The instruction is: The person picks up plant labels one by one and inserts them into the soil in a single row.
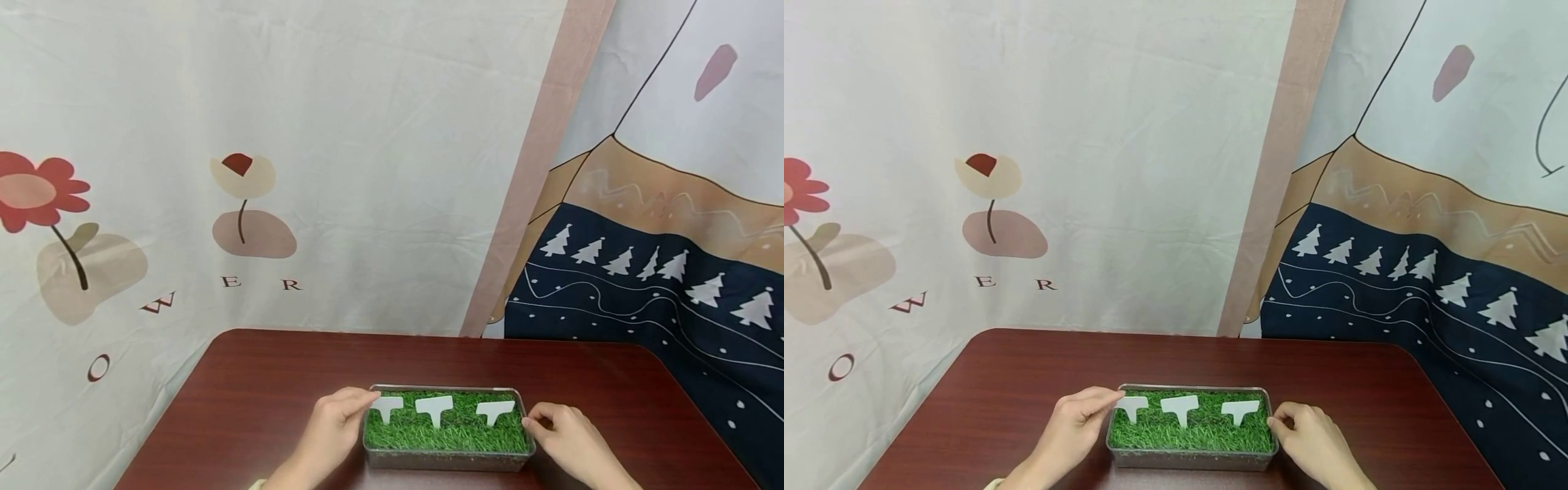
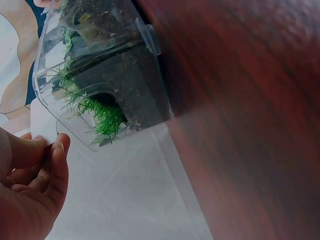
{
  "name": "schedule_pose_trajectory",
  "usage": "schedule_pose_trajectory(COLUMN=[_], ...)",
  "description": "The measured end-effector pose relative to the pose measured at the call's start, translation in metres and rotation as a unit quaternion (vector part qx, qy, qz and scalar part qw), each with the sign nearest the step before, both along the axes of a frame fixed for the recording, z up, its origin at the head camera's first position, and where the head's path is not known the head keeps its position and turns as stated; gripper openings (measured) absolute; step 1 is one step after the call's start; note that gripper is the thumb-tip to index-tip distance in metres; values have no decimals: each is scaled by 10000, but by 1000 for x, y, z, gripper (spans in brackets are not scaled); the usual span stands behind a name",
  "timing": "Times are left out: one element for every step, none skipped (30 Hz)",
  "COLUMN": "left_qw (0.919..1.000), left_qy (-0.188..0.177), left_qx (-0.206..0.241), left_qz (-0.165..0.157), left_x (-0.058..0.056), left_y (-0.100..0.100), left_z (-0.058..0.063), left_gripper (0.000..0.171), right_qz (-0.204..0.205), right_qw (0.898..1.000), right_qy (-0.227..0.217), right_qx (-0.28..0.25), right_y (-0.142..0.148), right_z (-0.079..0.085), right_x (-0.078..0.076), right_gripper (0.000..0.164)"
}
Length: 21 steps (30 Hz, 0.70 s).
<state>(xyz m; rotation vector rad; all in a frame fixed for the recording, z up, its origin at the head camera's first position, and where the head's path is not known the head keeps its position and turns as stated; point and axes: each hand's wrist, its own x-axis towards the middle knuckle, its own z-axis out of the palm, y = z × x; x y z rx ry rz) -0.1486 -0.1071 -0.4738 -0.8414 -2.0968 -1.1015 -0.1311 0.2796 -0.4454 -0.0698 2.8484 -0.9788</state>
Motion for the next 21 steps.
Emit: schedule_pose_trajectory(left_qw=[10000,10000,9999,9999,9999,9998,9998,9997,9996,9995,9994,9993,9992,9992,9992,9992,9993,9993,9993,9993,9993], left_qy=[43,72,93,121,105,104,90,71,65,65,66,88,105,114,115,85,51,0,-51,-94,-144], left_qx=[-14,-32,-51,-83,-101,-131,-150,-172,-197,-217,-229,-243,-252,-252,-250,-215,-177,-120,-63,-12,39], left_qz=[-2,-16,-29,-38,-61,-85,-116,-152,-184,-212,-241,-256,-277,-289,-297,-314,-331,-349,-357,-349,-345], left_x=[0,0,0,0,0,1,1,1,1,1,1,1,1,1,1,1,1,1,1,1,1], left_y=[1,1,2,2,3,3,4,4,5,5,5,6,6,6,6,6,6,6,6,6,5], left_z=[0,0,-1,-1,-1,-1,-1,-1,-1,0,0,0,0,1,1,1,1,1,1,1,0], left_gripper=[40,40,40,40,41,42,42,43,44,45,45,45,44,43,41,40,39,38,37,36,35], right_qz=[-2,-10,-14,-19,-18,-20,-21,-18,-16,-19,-14,-12,-6,1,-1,3,12,16,18,18,14], right_qw=[10000,10000,10000,10000,10000,10000,10000,10000,10000,10000,10000,10000,10000,10000,9999,9999,9999,9999,9999,10000,10000], right_qy=[-4,-1,1,5,9,14,21,35,42,44,53,64,78,90,98,106,115,109,98,81,58], right_qx=[-3,7,15,26,31,32,35,43,42,34,31,32,35,36,34,39,44,33,22,16,6], right_y=[0,0,0,0,0,0,0,0,0,0,0,0,0,1,1,1,1,1,0,0,0], right_z=[0,0,0,0,0,0,0,0,0,0,0,0,0,0,0,0,0,-1,-1,-1,-1], right_x=[0,0,0,0,0,1,1,1,1,1,1,1,1,1,2,2,2,2,2,1,1], right_gripper=[12,12,12,11,11,11,11,12,12,12,12,12,12,12,12,13,13,12,12,12,12])
